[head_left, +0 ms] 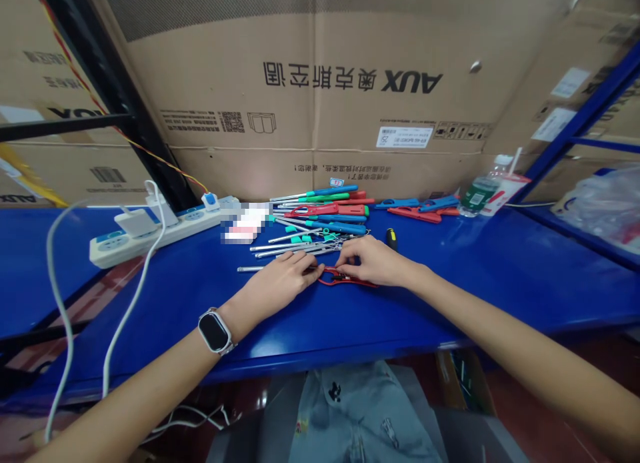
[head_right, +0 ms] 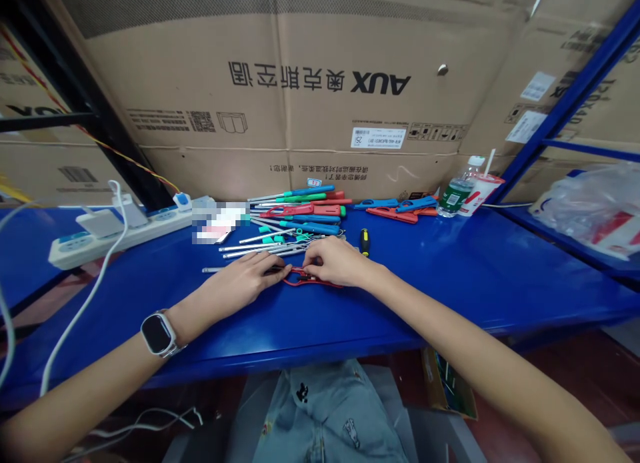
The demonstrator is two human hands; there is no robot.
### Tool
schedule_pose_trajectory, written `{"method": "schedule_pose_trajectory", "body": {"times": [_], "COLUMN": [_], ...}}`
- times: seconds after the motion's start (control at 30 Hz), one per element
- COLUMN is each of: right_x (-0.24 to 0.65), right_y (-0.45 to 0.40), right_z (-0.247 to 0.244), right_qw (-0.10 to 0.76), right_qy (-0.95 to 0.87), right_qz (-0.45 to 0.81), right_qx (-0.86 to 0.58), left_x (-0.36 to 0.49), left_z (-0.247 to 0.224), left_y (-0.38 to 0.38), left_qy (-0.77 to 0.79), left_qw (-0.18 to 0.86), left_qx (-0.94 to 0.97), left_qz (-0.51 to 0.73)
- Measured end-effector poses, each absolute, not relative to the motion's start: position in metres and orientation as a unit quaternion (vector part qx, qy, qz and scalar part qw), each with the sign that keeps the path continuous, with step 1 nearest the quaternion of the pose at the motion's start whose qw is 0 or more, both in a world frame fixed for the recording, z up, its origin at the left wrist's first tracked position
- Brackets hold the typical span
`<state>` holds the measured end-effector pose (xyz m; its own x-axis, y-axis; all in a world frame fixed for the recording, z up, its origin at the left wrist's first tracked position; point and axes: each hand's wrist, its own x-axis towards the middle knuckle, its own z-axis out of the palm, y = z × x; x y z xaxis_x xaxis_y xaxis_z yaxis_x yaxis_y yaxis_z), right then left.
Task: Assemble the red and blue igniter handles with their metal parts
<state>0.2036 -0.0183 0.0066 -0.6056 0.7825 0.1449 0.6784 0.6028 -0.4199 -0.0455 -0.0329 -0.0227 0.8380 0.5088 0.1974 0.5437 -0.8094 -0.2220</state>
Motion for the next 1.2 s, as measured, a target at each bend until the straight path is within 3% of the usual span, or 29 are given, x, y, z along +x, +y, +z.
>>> {"method": "schedule_pose_trajectory", "body": {"times": [0.17,0.3,0.5,0.6,0.7,0.87,1.2], "right_x": [0.200,0.196,0.194,0.198,0.204,0.212,0.221], "right_y": [-0.016,-0.008,-0.005,-0.016,-0.029,-0.043,-0.048], "right_z": [0.001,0.005,0.004,-0.007,-0.017,-0.019,-0.015], "right_qw": [0.192,0.157,0.148,0.196,0.247,0.170,0.160], "right_qy": [-0.837,-0.785,-0.774,-0.804,-0.883,-0.944,-0.938], "right_qz": [0.250,0.336,0.351,0.284,0.111,-0.063,-0.014], "right_qx": [-0.447,-0.497,-0.506,-0.485,-0.385,-0.275,-0.306], "left_x": [-0.045,-0.045,-0.046,-0.046,-0.045,-0.045,-0.066], "left_z": [-0.022,-0.024,-0.027,-0.026,-0.026,-0.025,-0.020], "left_y": [-0.034,-0.031,-0.031,-0.031,-0.033,-0.035,-0.020], "left_qy": [-0.280,-0.279,-0.273,-0.262,-0.261,-0.274,-0.305], "left_qw": [0.141,0.126,0.138,0.146,0.148,0.122,-0.029], "left_qx": [-0.948,-0.950,-0.949,-0.950,-0.950,-0.950,-0.934], "left_qz": [-0.050,-0.059,-0.082,-0.088,-0.090,-0.087,-0.185]}}
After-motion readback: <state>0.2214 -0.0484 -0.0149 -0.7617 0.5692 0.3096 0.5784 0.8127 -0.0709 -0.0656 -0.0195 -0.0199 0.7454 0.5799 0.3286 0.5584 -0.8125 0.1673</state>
